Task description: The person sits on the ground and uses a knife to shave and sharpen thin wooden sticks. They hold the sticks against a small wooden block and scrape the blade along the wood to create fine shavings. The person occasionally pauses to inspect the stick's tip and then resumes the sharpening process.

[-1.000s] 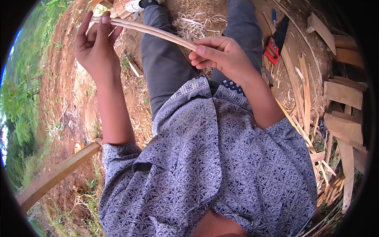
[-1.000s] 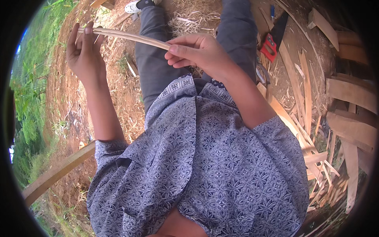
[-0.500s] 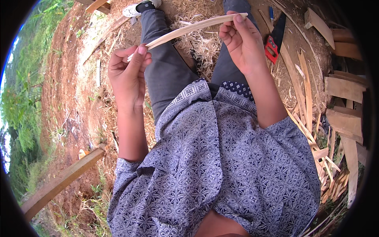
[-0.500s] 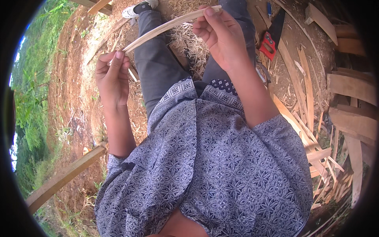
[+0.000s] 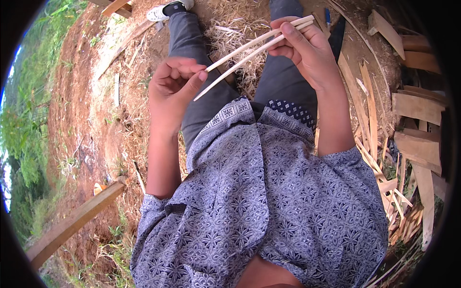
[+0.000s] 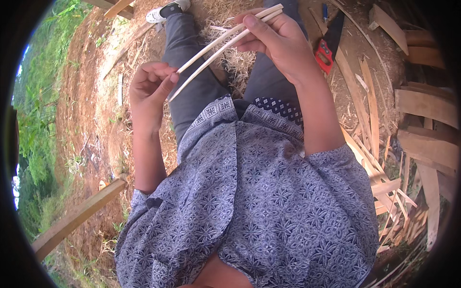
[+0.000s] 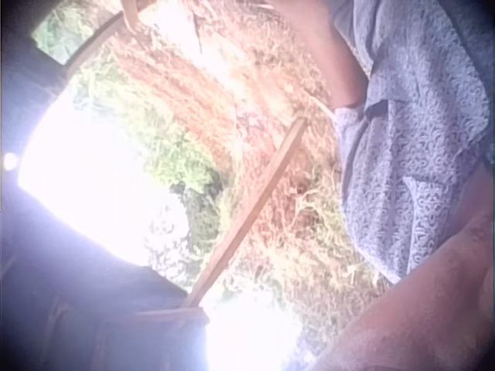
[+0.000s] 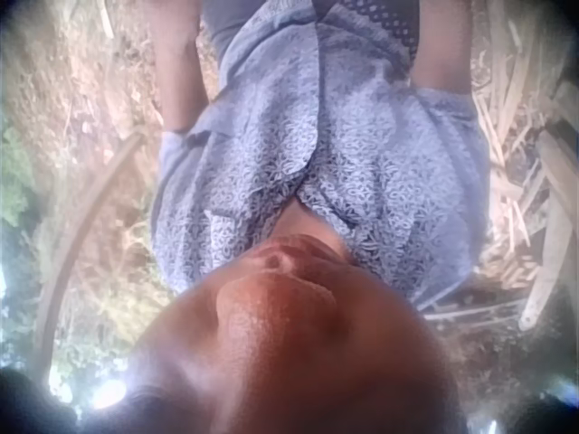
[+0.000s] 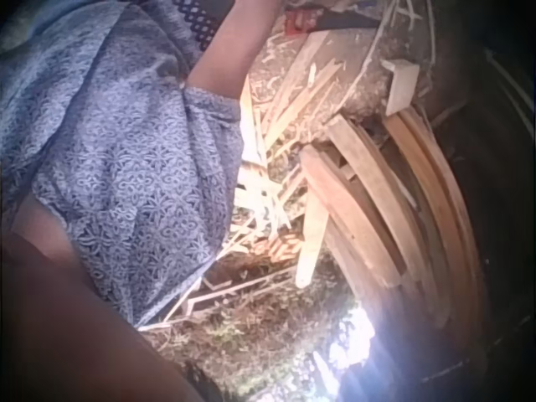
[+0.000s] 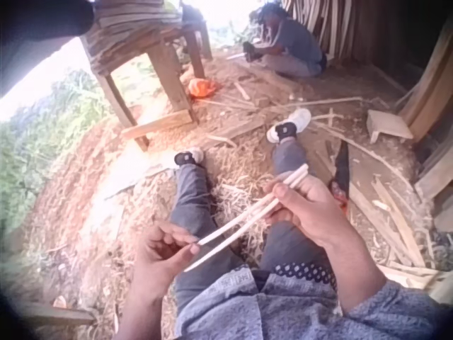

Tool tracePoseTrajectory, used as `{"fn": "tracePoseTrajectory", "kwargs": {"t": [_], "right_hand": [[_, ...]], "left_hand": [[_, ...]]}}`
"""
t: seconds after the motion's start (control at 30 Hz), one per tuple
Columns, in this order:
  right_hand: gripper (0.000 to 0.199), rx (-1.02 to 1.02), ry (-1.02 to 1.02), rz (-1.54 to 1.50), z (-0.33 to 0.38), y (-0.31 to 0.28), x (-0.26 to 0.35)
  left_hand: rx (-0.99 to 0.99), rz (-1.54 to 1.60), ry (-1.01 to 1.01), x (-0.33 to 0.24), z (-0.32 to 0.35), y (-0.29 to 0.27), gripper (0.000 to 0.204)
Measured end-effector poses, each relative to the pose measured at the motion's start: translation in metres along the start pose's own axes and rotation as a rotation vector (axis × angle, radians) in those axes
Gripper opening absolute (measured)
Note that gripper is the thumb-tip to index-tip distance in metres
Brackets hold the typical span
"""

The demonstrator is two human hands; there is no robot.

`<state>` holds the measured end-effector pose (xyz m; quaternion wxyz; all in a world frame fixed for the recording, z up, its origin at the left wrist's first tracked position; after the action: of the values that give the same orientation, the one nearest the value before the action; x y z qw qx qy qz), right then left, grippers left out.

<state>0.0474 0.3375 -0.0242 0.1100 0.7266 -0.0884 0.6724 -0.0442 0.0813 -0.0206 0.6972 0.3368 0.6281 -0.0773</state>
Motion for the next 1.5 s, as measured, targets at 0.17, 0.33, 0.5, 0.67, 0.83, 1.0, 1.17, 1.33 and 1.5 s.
{"fn": "tracePoseTrajectory", "kwargs": {"t": [0.17,0.33,0.5,0.67,0.83,1.0,1.17,1.33,1.5], "right_hand": [[0.033,-0.014,-0.024,0.002,0.002,-0.005,0.0],[0.032,0.006,-0.018,-0.004,0.006,-0.01,-0.002],[0.032,0.019,-0.012,-0.008,0.009,-0.015,-0.004],[0.033,0.038,-0.037,-0.04,0.008,-0.018,-0.006],[0.032,-0.008,-0.005,-0.028,0.011,-0.017,-0.008],[0.032,-0.335,0.051,-0.004,0.021,-0.065,-0.032],[0.032,-0.872,0.111,-0.037,0.084,-0.173,-0.077],[0.027,-1.003,0.236,-0.111,0.165,-0.201,-0.107],[0.029,-0.504,0.268,-0.208,0.157,-0.101,-0.091]], "left_hand": [[0.046,0.011,-0.095,0.01,0.004,0.003,0.021],[0.043,0.175,-0.225,0.014,0.003,0.009,0.028],[0.073,0.116,-0.28,0.019,0.003,0.011,0.029],[0.084,0.084,-0.269,0.017,0.002,0.011,0.029],[0.117,-0.119,-0.174,0.007,0.001,0.01,0.029],[0.182,-0.566,0.095,-0.052,-0.01,0.02,0.044],[0.075,-0.436,0.369,-0.118,-0.011,0.0,0.043],[0.025,-0.546,0.122,-0.054,-0.007,0.008,0.037],[0.43,-0.746,0.027,0.039,0.004,0.077,0.038]]}}
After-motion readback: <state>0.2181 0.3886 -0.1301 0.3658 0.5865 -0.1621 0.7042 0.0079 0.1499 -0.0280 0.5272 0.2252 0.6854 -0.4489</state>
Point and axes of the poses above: each hand's wrist, its own z-axis away from the middle knuckle, its own y-axis out of the palm, x = y × z, the point moved 7 cm from there along -z, towards the middle knuckle, and after that the axes turned 14 degrees about z, right-handed, at the moved point
